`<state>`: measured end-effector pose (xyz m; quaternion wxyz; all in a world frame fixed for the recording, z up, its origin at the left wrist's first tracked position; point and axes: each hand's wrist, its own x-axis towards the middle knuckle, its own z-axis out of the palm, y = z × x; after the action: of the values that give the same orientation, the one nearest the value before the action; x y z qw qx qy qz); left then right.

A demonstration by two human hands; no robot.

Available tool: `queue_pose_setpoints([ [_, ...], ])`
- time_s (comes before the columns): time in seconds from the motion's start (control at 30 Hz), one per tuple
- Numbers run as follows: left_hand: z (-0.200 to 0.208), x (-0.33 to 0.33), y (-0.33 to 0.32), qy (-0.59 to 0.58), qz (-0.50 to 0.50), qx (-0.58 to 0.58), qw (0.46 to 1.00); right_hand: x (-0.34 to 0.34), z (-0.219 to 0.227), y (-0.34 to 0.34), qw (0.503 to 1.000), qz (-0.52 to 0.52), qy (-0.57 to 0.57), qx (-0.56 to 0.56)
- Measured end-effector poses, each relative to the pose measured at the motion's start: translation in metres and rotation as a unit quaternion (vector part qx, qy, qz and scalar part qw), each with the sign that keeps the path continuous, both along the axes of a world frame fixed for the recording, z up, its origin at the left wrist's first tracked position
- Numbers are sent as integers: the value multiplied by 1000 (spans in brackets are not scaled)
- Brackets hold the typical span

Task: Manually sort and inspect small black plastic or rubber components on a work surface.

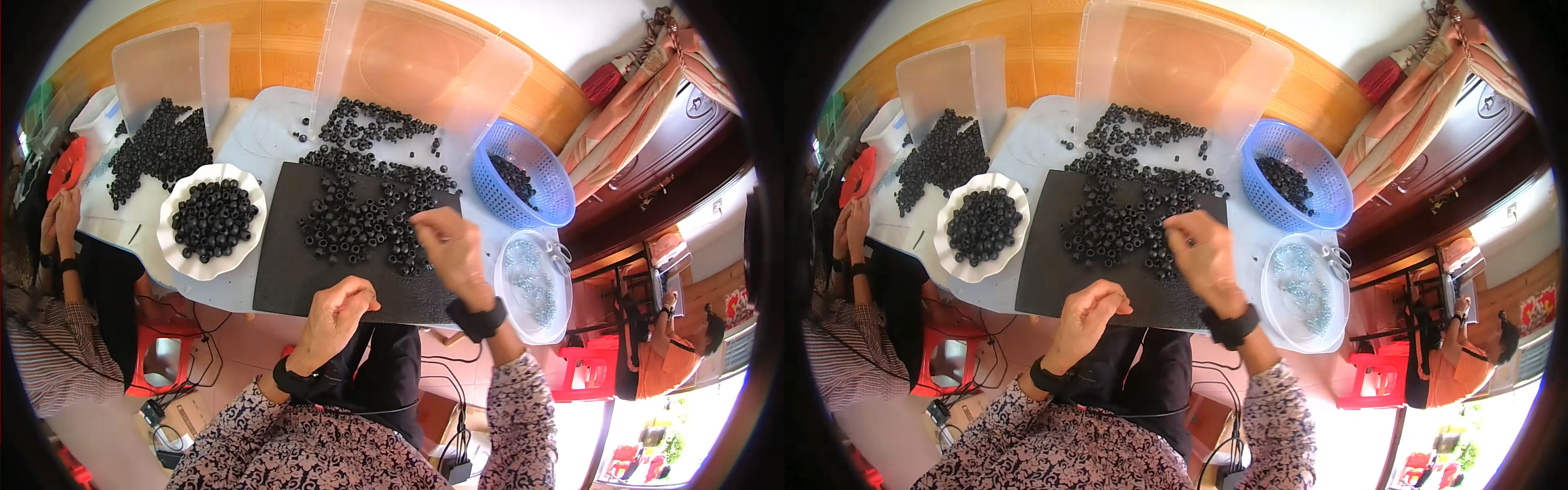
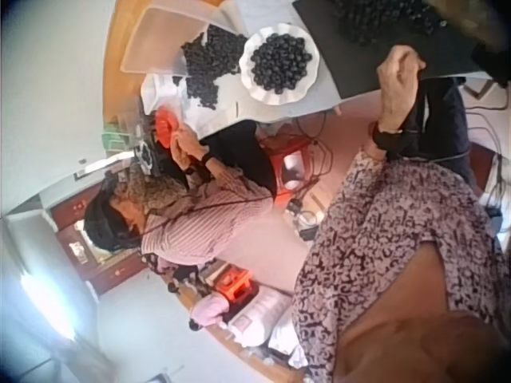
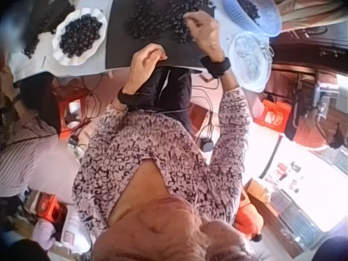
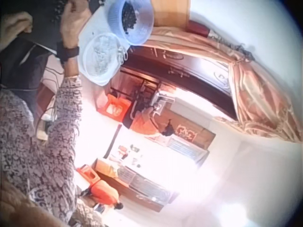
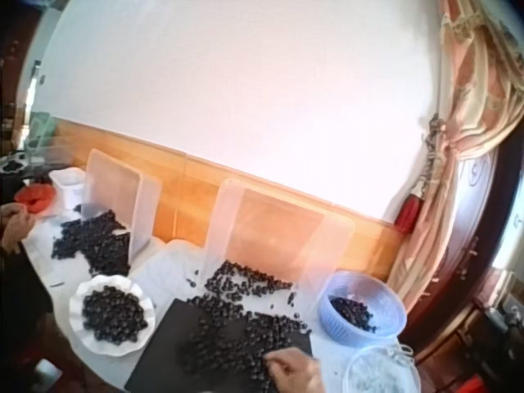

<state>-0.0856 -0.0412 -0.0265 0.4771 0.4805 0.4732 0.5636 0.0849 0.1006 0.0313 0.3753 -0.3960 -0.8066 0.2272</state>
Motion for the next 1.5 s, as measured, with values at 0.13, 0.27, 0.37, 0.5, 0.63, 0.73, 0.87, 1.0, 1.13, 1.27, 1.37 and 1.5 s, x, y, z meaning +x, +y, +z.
queue_pose_setpoints([
  [0.13, 5, 3, 2, -11, 2, 17, 1000, -23, -20, -5, 986, 53, -129, 91],
  [0.27, 2, 1, 1, -13, -3, 18, 1000, -35, -12, -15, 980, 71, -172, 72],
  [0.37, 0, 2, 2, -21, 1, 27, 999, -36, -16, -18, 965, 86, -202, 141],
  [0.5, 3, 3, 4, -7, 0, 12, 1000, -34, -21, -15, 978, 84, -161, 105],
  [0.63, 3, 4, 5, -4, 8, 5, 1000, -31, -15, -29, 997, 62, -35, 1],
  [0.73, -1, 4, 7, -5, 34, 14, 999, -35, -11, -49, 992, 50, 50, -102],
  [0.87, -5, 3, 8, -36, 36, -2, 999, -32, -14, -74, 972, 72, 99, -200],
  [1.0, -4, 11, 6, -41, 34, 23, 998, -22, -39, -79, 918, 54, 250, -303],
  [1.13, -5, 7, 2, 54, 28, 31, 998, -18, -48, -86, 892, 57, 312, -322],
  [1.27, -4, 7, 2, 130, 33, 30, 990, -19, -54, -87, 895, 78, 306, -315],
  [1.37, -5, 10, 2, 124, 44, 39, 991, -17, -55, -88, 912, 65, 279, -294],
  [1.5, -6, 12, 2, 86, 68, 70, 991, -18, -54, -90, 923, 46, 260, -280],
])
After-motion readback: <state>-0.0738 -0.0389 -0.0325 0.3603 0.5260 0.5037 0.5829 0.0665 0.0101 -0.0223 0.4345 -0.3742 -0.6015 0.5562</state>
